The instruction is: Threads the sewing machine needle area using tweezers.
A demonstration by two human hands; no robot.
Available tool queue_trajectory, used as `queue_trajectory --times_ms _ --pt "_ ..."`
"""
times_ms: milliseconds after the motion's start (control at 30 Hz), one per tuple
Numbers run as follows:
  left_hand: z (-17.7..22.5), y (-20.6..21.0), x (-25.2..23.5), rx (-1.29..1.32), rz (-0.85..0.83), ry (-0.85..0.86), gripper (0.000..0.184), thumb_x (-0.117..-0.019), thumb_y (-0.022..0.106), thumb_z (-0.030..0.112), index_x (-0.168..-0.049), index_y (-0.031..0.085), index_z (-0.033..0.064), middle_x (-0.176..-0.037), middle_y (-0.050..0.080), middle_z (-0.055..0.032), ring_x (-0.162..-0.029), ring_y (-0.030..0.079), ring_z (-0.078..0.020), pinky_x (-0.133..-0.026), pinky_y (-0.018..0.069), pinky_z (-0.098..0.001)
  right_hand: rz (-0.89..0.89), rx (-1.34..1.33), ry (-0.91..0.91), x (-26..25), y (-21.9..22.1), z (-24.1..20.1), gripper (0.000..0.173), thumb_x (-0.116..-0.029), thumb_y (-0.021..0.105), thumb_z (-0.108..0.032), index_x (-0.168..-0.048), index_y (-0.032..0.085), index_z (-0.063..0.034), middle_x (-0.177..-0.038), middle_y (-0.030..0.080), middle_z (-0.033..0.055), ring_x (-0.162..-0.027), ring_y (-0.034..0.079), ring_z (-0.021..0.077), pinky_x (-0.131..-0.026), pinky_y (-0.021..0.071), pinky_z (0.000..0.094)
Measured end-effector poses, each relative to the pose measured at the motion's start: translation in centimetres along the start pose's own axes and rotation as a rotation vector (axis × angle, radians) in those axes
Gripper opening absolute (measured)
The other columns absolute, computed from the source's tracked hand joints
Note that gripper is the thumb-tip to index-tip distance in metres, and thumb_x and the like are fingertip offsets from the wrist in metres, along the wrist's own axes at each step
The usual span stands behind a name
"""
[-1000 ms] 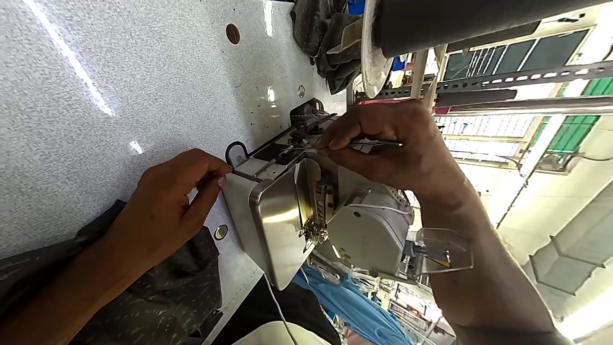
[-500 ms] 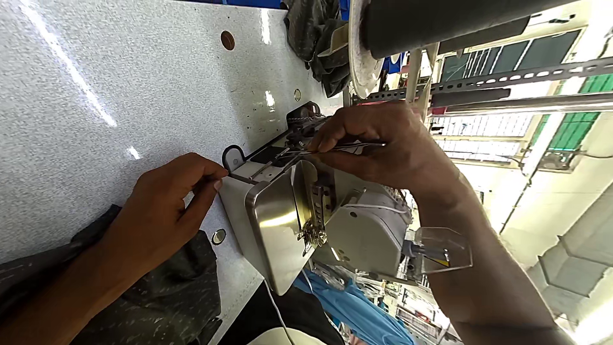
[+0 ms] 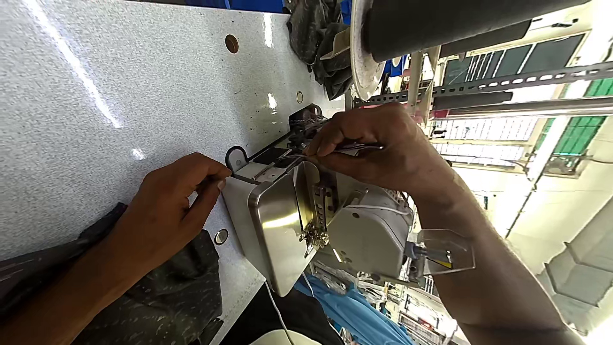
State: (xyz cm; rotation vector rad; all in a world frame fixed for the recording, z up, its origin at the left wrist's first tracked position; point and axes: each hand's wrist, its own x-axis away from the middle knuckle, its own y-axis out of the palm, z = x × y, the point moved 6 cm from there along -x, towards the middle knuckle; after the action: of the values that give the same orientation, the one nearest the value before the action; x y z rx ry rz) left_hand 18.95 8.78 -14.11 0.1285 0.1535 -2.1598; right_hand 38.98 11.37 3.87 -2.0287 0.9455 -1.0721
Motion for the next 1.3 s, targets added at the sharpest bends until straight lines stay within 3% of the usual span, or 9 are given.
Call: queue_trajectory --times_ms 467,767,1300 --pt "0.14 -0.07 -0.12 -0.019 -0.016 0.013 0.019 -0.0992 0.055 0.021 -0.108 0.069 0.0114 -0.091 0.064 0.0067 -0.078 0.061 0.0014 -0.068 0.0533 -0.0146 -0.005 0.008 0.021 0.18 -0.16 0.21 0.005 -0.0898 0.068 -0.01 -0.089 0.072 -0.0085 -0.092 0.073 -0.0004 -0.084 0.069 0.0022 -0.074 0.0587 0.0173" --pt "0.09 -0.04 -0.1 -0.014 -0.015 0.009 0.019 -0.0992 0.056 0.021 -0.109 0.07 0.0129 -0.092 0.064 0.008 -0.078 0.06 0.0022 -0.068 0.0533 -0.0137 0.078 -0.069 0.029 0.9 -0.87 0.32 0.003 -0.0895 0.069 -0.006 -0.09 0.071 -0.0076 -0.092 0.074 -0.0002 -0.083 0.07 0.0044 -0.071 0.0597 0.0198" --pt "0.0 0.01 -0.04 -0.015 -0.011 0.003 0.02 -0.0994 0.055 0.023 -0.109 0.069 0.0128 -0.09 0.064 0.0085 -0.075 0.06 0.003 -0.065 0.0531 -0.0136 0.011 0.008 0.002 0.37 -0.36 0.09 0.002 -0.0905 0.07 -0.007 -0.09 0.072 -0.0055 -0.091 0.074 0.0027 -0.083 0.071 0.0043 -0.074 0.0597 0.0189"
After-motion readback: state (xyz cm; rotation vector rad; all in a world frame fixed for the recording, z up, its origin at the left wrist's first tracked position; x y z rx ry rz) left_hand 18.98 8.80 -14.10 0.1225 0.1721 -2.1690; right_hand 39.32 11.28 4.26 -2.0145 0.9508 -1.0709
